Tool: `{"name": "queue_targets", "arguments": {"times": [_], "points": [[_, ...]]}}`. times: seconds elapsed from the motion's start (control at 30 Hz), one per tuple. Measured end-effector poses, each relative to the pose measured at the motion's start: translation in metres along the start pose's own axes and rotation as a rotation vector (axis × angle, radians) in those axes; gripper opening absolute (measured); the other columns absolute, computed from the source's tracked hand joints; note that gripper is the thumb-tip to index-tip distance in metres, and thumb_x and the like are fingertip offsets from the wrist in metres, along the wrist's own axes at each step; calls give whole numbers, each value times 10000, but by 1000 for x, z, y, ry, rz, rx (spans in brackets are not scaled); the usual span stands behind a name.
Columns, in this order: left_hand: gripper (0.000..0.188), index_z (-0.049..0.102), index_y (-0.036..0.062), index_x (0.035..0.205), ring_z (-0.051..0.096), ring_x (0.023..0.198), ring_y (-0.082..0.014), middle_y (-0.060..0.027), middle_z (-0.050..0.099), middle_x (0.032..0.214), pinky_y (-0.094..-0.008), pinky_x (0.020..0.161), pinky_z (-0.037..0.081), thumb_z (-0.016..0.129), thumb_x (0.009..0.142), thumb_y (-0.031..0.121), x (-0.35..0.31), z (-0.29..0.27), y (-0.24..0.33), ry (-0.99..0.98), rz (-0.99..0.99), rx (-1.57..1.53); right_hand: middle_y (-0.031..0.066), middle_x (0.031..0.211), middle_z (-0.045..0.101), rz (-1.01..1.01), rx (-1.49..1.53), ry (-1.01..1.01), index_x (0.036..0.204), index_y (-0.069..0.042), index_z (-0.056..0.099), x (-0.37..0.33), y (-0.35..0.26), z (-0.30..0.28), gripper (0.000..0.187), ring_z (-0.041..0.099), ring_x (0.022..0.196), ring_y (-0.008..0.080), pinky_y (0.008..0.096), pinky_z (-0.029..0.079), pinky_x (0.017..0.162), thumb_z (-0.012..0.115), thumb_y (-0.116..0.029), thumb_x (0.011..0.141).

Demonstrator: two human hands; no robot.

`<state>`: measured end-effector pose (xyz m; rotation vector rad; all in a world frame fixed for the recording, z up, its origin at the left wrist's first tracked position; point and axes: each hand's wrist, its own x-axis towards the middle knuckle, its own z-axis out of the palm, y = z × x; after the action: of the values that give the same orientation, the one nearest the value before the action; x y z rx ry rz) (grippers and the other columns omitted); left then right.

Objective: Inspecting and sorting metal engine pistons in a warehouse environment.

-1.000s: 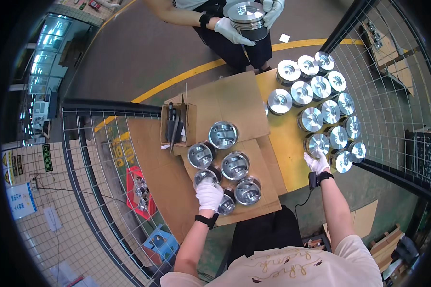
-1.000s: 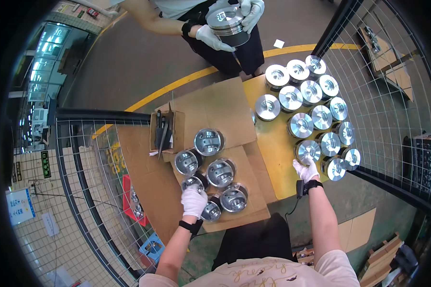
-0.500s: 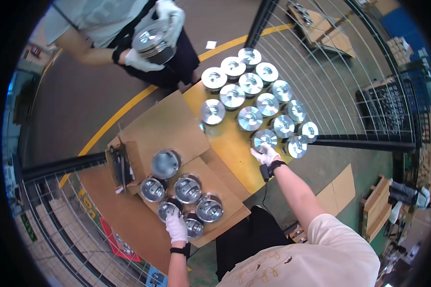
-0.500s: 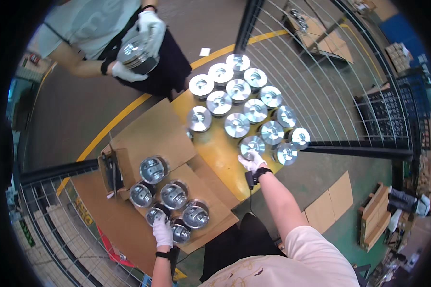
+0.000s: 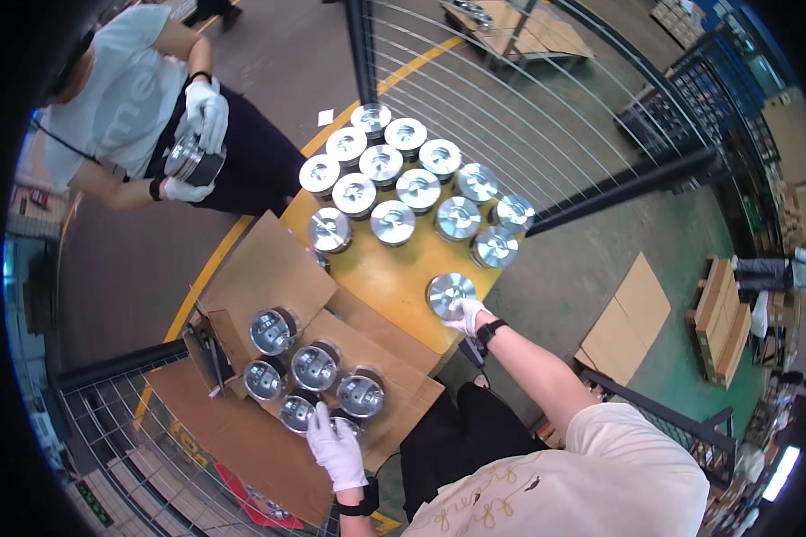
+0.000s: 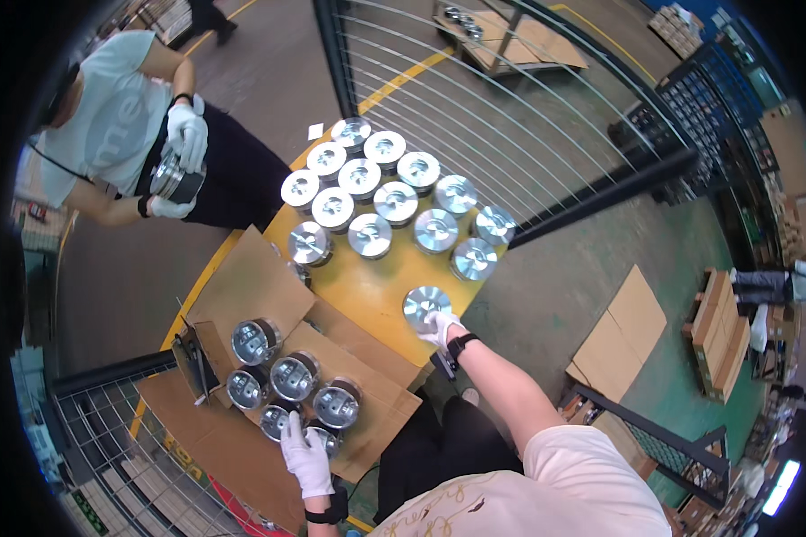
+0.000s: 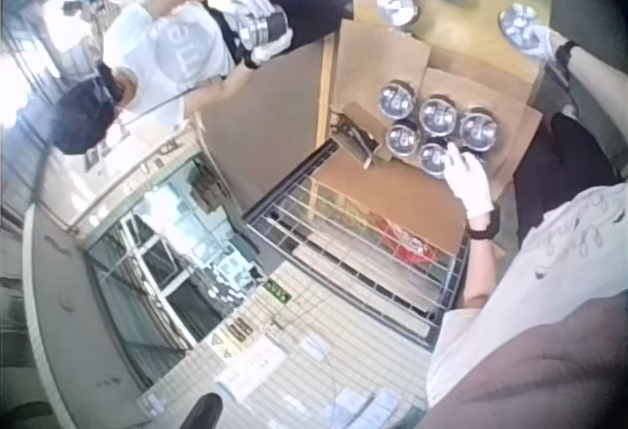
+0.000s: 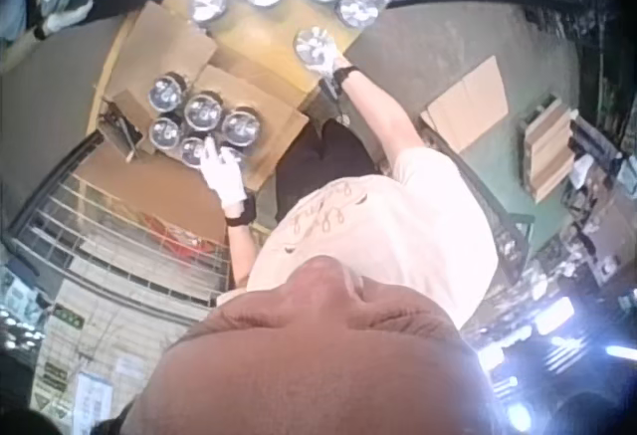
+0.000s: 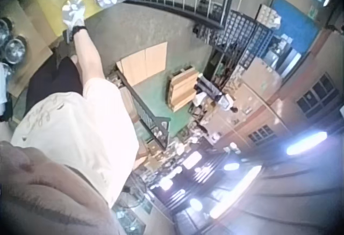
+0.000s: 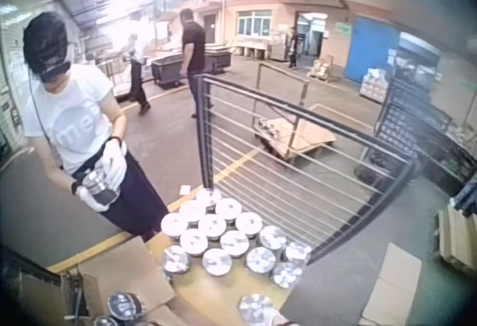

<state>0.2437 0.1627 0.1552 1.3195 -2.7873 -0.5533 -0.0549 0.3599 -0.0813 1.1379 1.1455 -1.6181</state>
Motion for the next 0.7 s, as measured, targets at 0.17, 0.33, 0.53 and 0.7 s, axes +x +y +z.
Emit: {"name": "queue_targets", "arguments": {"times": [0.17,0.33,0.53,0.7], "points": [[526,425,-30,1400,448,1314,-346,-215,488,1398,-394,1104,349,556,895,33,-38,16,85,-76,199,-363,164,1306,531,14,-154,-40,1316,-79,506,-101,13,-83,623,511,1224,405,653,467,924,572,101,723],[600,325,-9,1460,447,1315,-326,-205,408,1469,-392,1091,359,574,949,182,-102,53,146,-223,234,-498,63,1086,656,-235,-348,-222,1209,-128,636,-230,16,-155,463,647,963,237,419,573,683,615,5,765],[542,495,0,1346,605,1021,-193,-111,660,1122,-328,925,446,433,1016,426,-122,64,222,-762,85,-880,214,1080,676,-843,-1085,-38,1416,-123,462,-353,5,-238,641,674,931,344,415,529,779,612,-223,802],[472,631,10,1110,591,738,-126,-49,655,835,-276,628,482,578,946,450,-134,119,258,-1185,-262,-1136,191,964,695,-1026,-1490,95,1428,-155,451,-446,-1,-266,630,680,819,367,463,539,734,558,-248,814]]}}
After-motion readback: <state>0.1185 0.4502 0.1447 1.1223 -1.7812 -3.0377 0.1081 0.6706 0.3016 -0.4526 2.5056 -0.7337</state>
